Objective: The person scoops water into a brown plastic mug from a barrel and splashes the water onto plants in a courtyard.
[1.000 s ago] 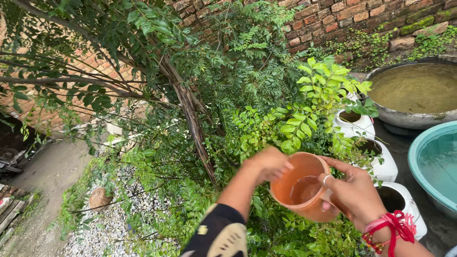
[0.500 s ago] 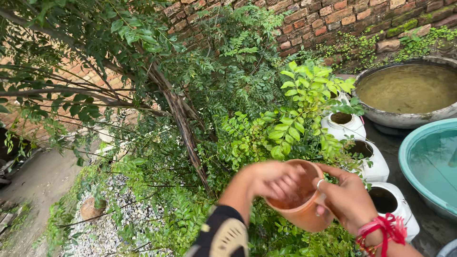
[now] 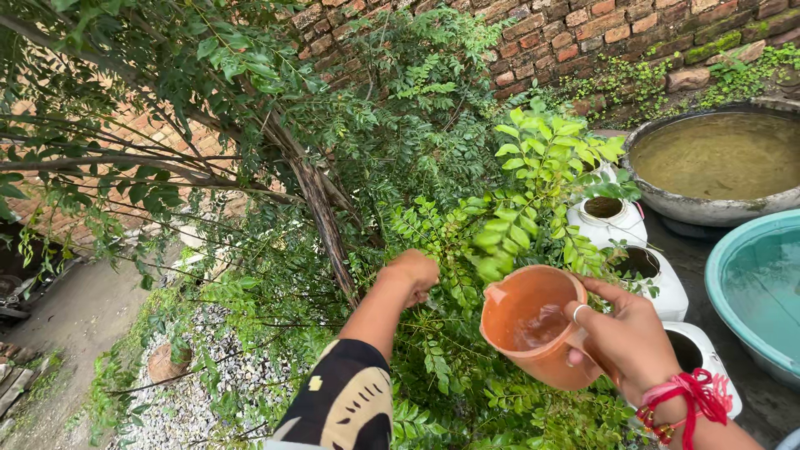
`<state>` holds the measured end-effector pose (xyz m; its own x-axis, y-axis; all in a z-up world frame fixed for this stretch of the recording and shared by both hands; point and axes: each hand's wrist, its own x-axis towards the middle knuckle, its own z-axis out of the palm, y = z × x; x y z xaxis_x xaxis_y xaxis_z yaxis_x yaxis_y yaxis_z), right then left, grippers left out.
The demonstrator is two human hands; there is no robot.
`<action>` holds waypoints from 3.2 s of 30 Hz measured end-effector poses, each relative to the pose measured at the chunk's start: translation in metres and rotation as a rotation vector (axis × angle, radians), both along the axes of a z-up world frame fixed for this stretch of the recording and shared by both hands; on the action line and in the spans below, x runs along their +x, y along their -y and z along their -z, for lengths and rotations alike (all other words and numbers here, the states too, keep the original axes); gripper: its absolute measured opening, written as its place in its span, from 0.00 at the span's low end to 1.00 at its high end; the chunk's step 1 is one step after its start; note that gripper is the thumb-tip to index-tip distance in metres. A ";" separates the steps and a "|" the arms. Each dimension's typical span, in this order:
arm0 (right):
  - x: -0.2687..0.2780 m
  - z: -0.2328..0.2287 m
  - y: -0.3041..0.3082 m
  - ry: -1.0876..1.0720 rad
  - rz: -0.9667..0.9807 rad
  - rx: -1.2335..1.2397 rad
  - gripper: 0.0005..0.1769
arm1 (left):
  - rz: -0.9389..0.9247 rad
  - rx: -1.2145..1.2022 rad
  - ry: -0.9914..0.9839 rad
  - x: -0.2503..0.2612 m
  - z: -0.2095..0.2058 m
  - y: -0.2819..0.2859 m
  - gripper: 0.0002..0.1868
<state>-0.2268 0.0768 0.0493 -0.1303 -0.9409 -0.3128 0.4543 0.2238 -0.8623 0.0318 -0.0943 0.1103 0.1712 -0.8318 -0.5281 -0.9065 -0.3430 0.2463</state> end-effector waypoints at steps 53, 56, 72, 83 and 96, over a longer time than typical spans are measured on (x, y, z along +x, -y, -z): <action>-0.034 -0.112 -0.050 -1.113 -0.082 -0.174 0.39 | -0.672 -0.385 -1.586 -0.121 0.031 -0.153 0.27; -0.038 -0.137 -0.061 -1.058 -0.202 -0.279 0.42 | -0.578 -0.435 -1.718 -0.130 0.032 -0.156 0.28; -0.053 -0.173 -0.071 -1.318 0.123 -0.513 0.24 | -0.647 -0.105 -1.875 -0.152 0.034 -0.149 0.29; -0.033 -0.165 -0.066 -1.224 0.188 -0.623 0.24 | -0.690 -0.197 -1.839 -0.144 0.032 -0.148 0.29; -0.005 -0.159 -0.058 -1.127 0.140 -0.735 0.21 | -0.769 -0.260 -1.811 -0.100 0.037 -0.148 0.31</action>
<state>-0.2321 0.1346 0.2085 -0.0883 -0.8006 0.5926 -0.5927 -0.4360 -0.6772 -0.0682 0.0537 0.0736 -0.0340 -0.9299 -0.3661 0.7102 -0.2802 0.6458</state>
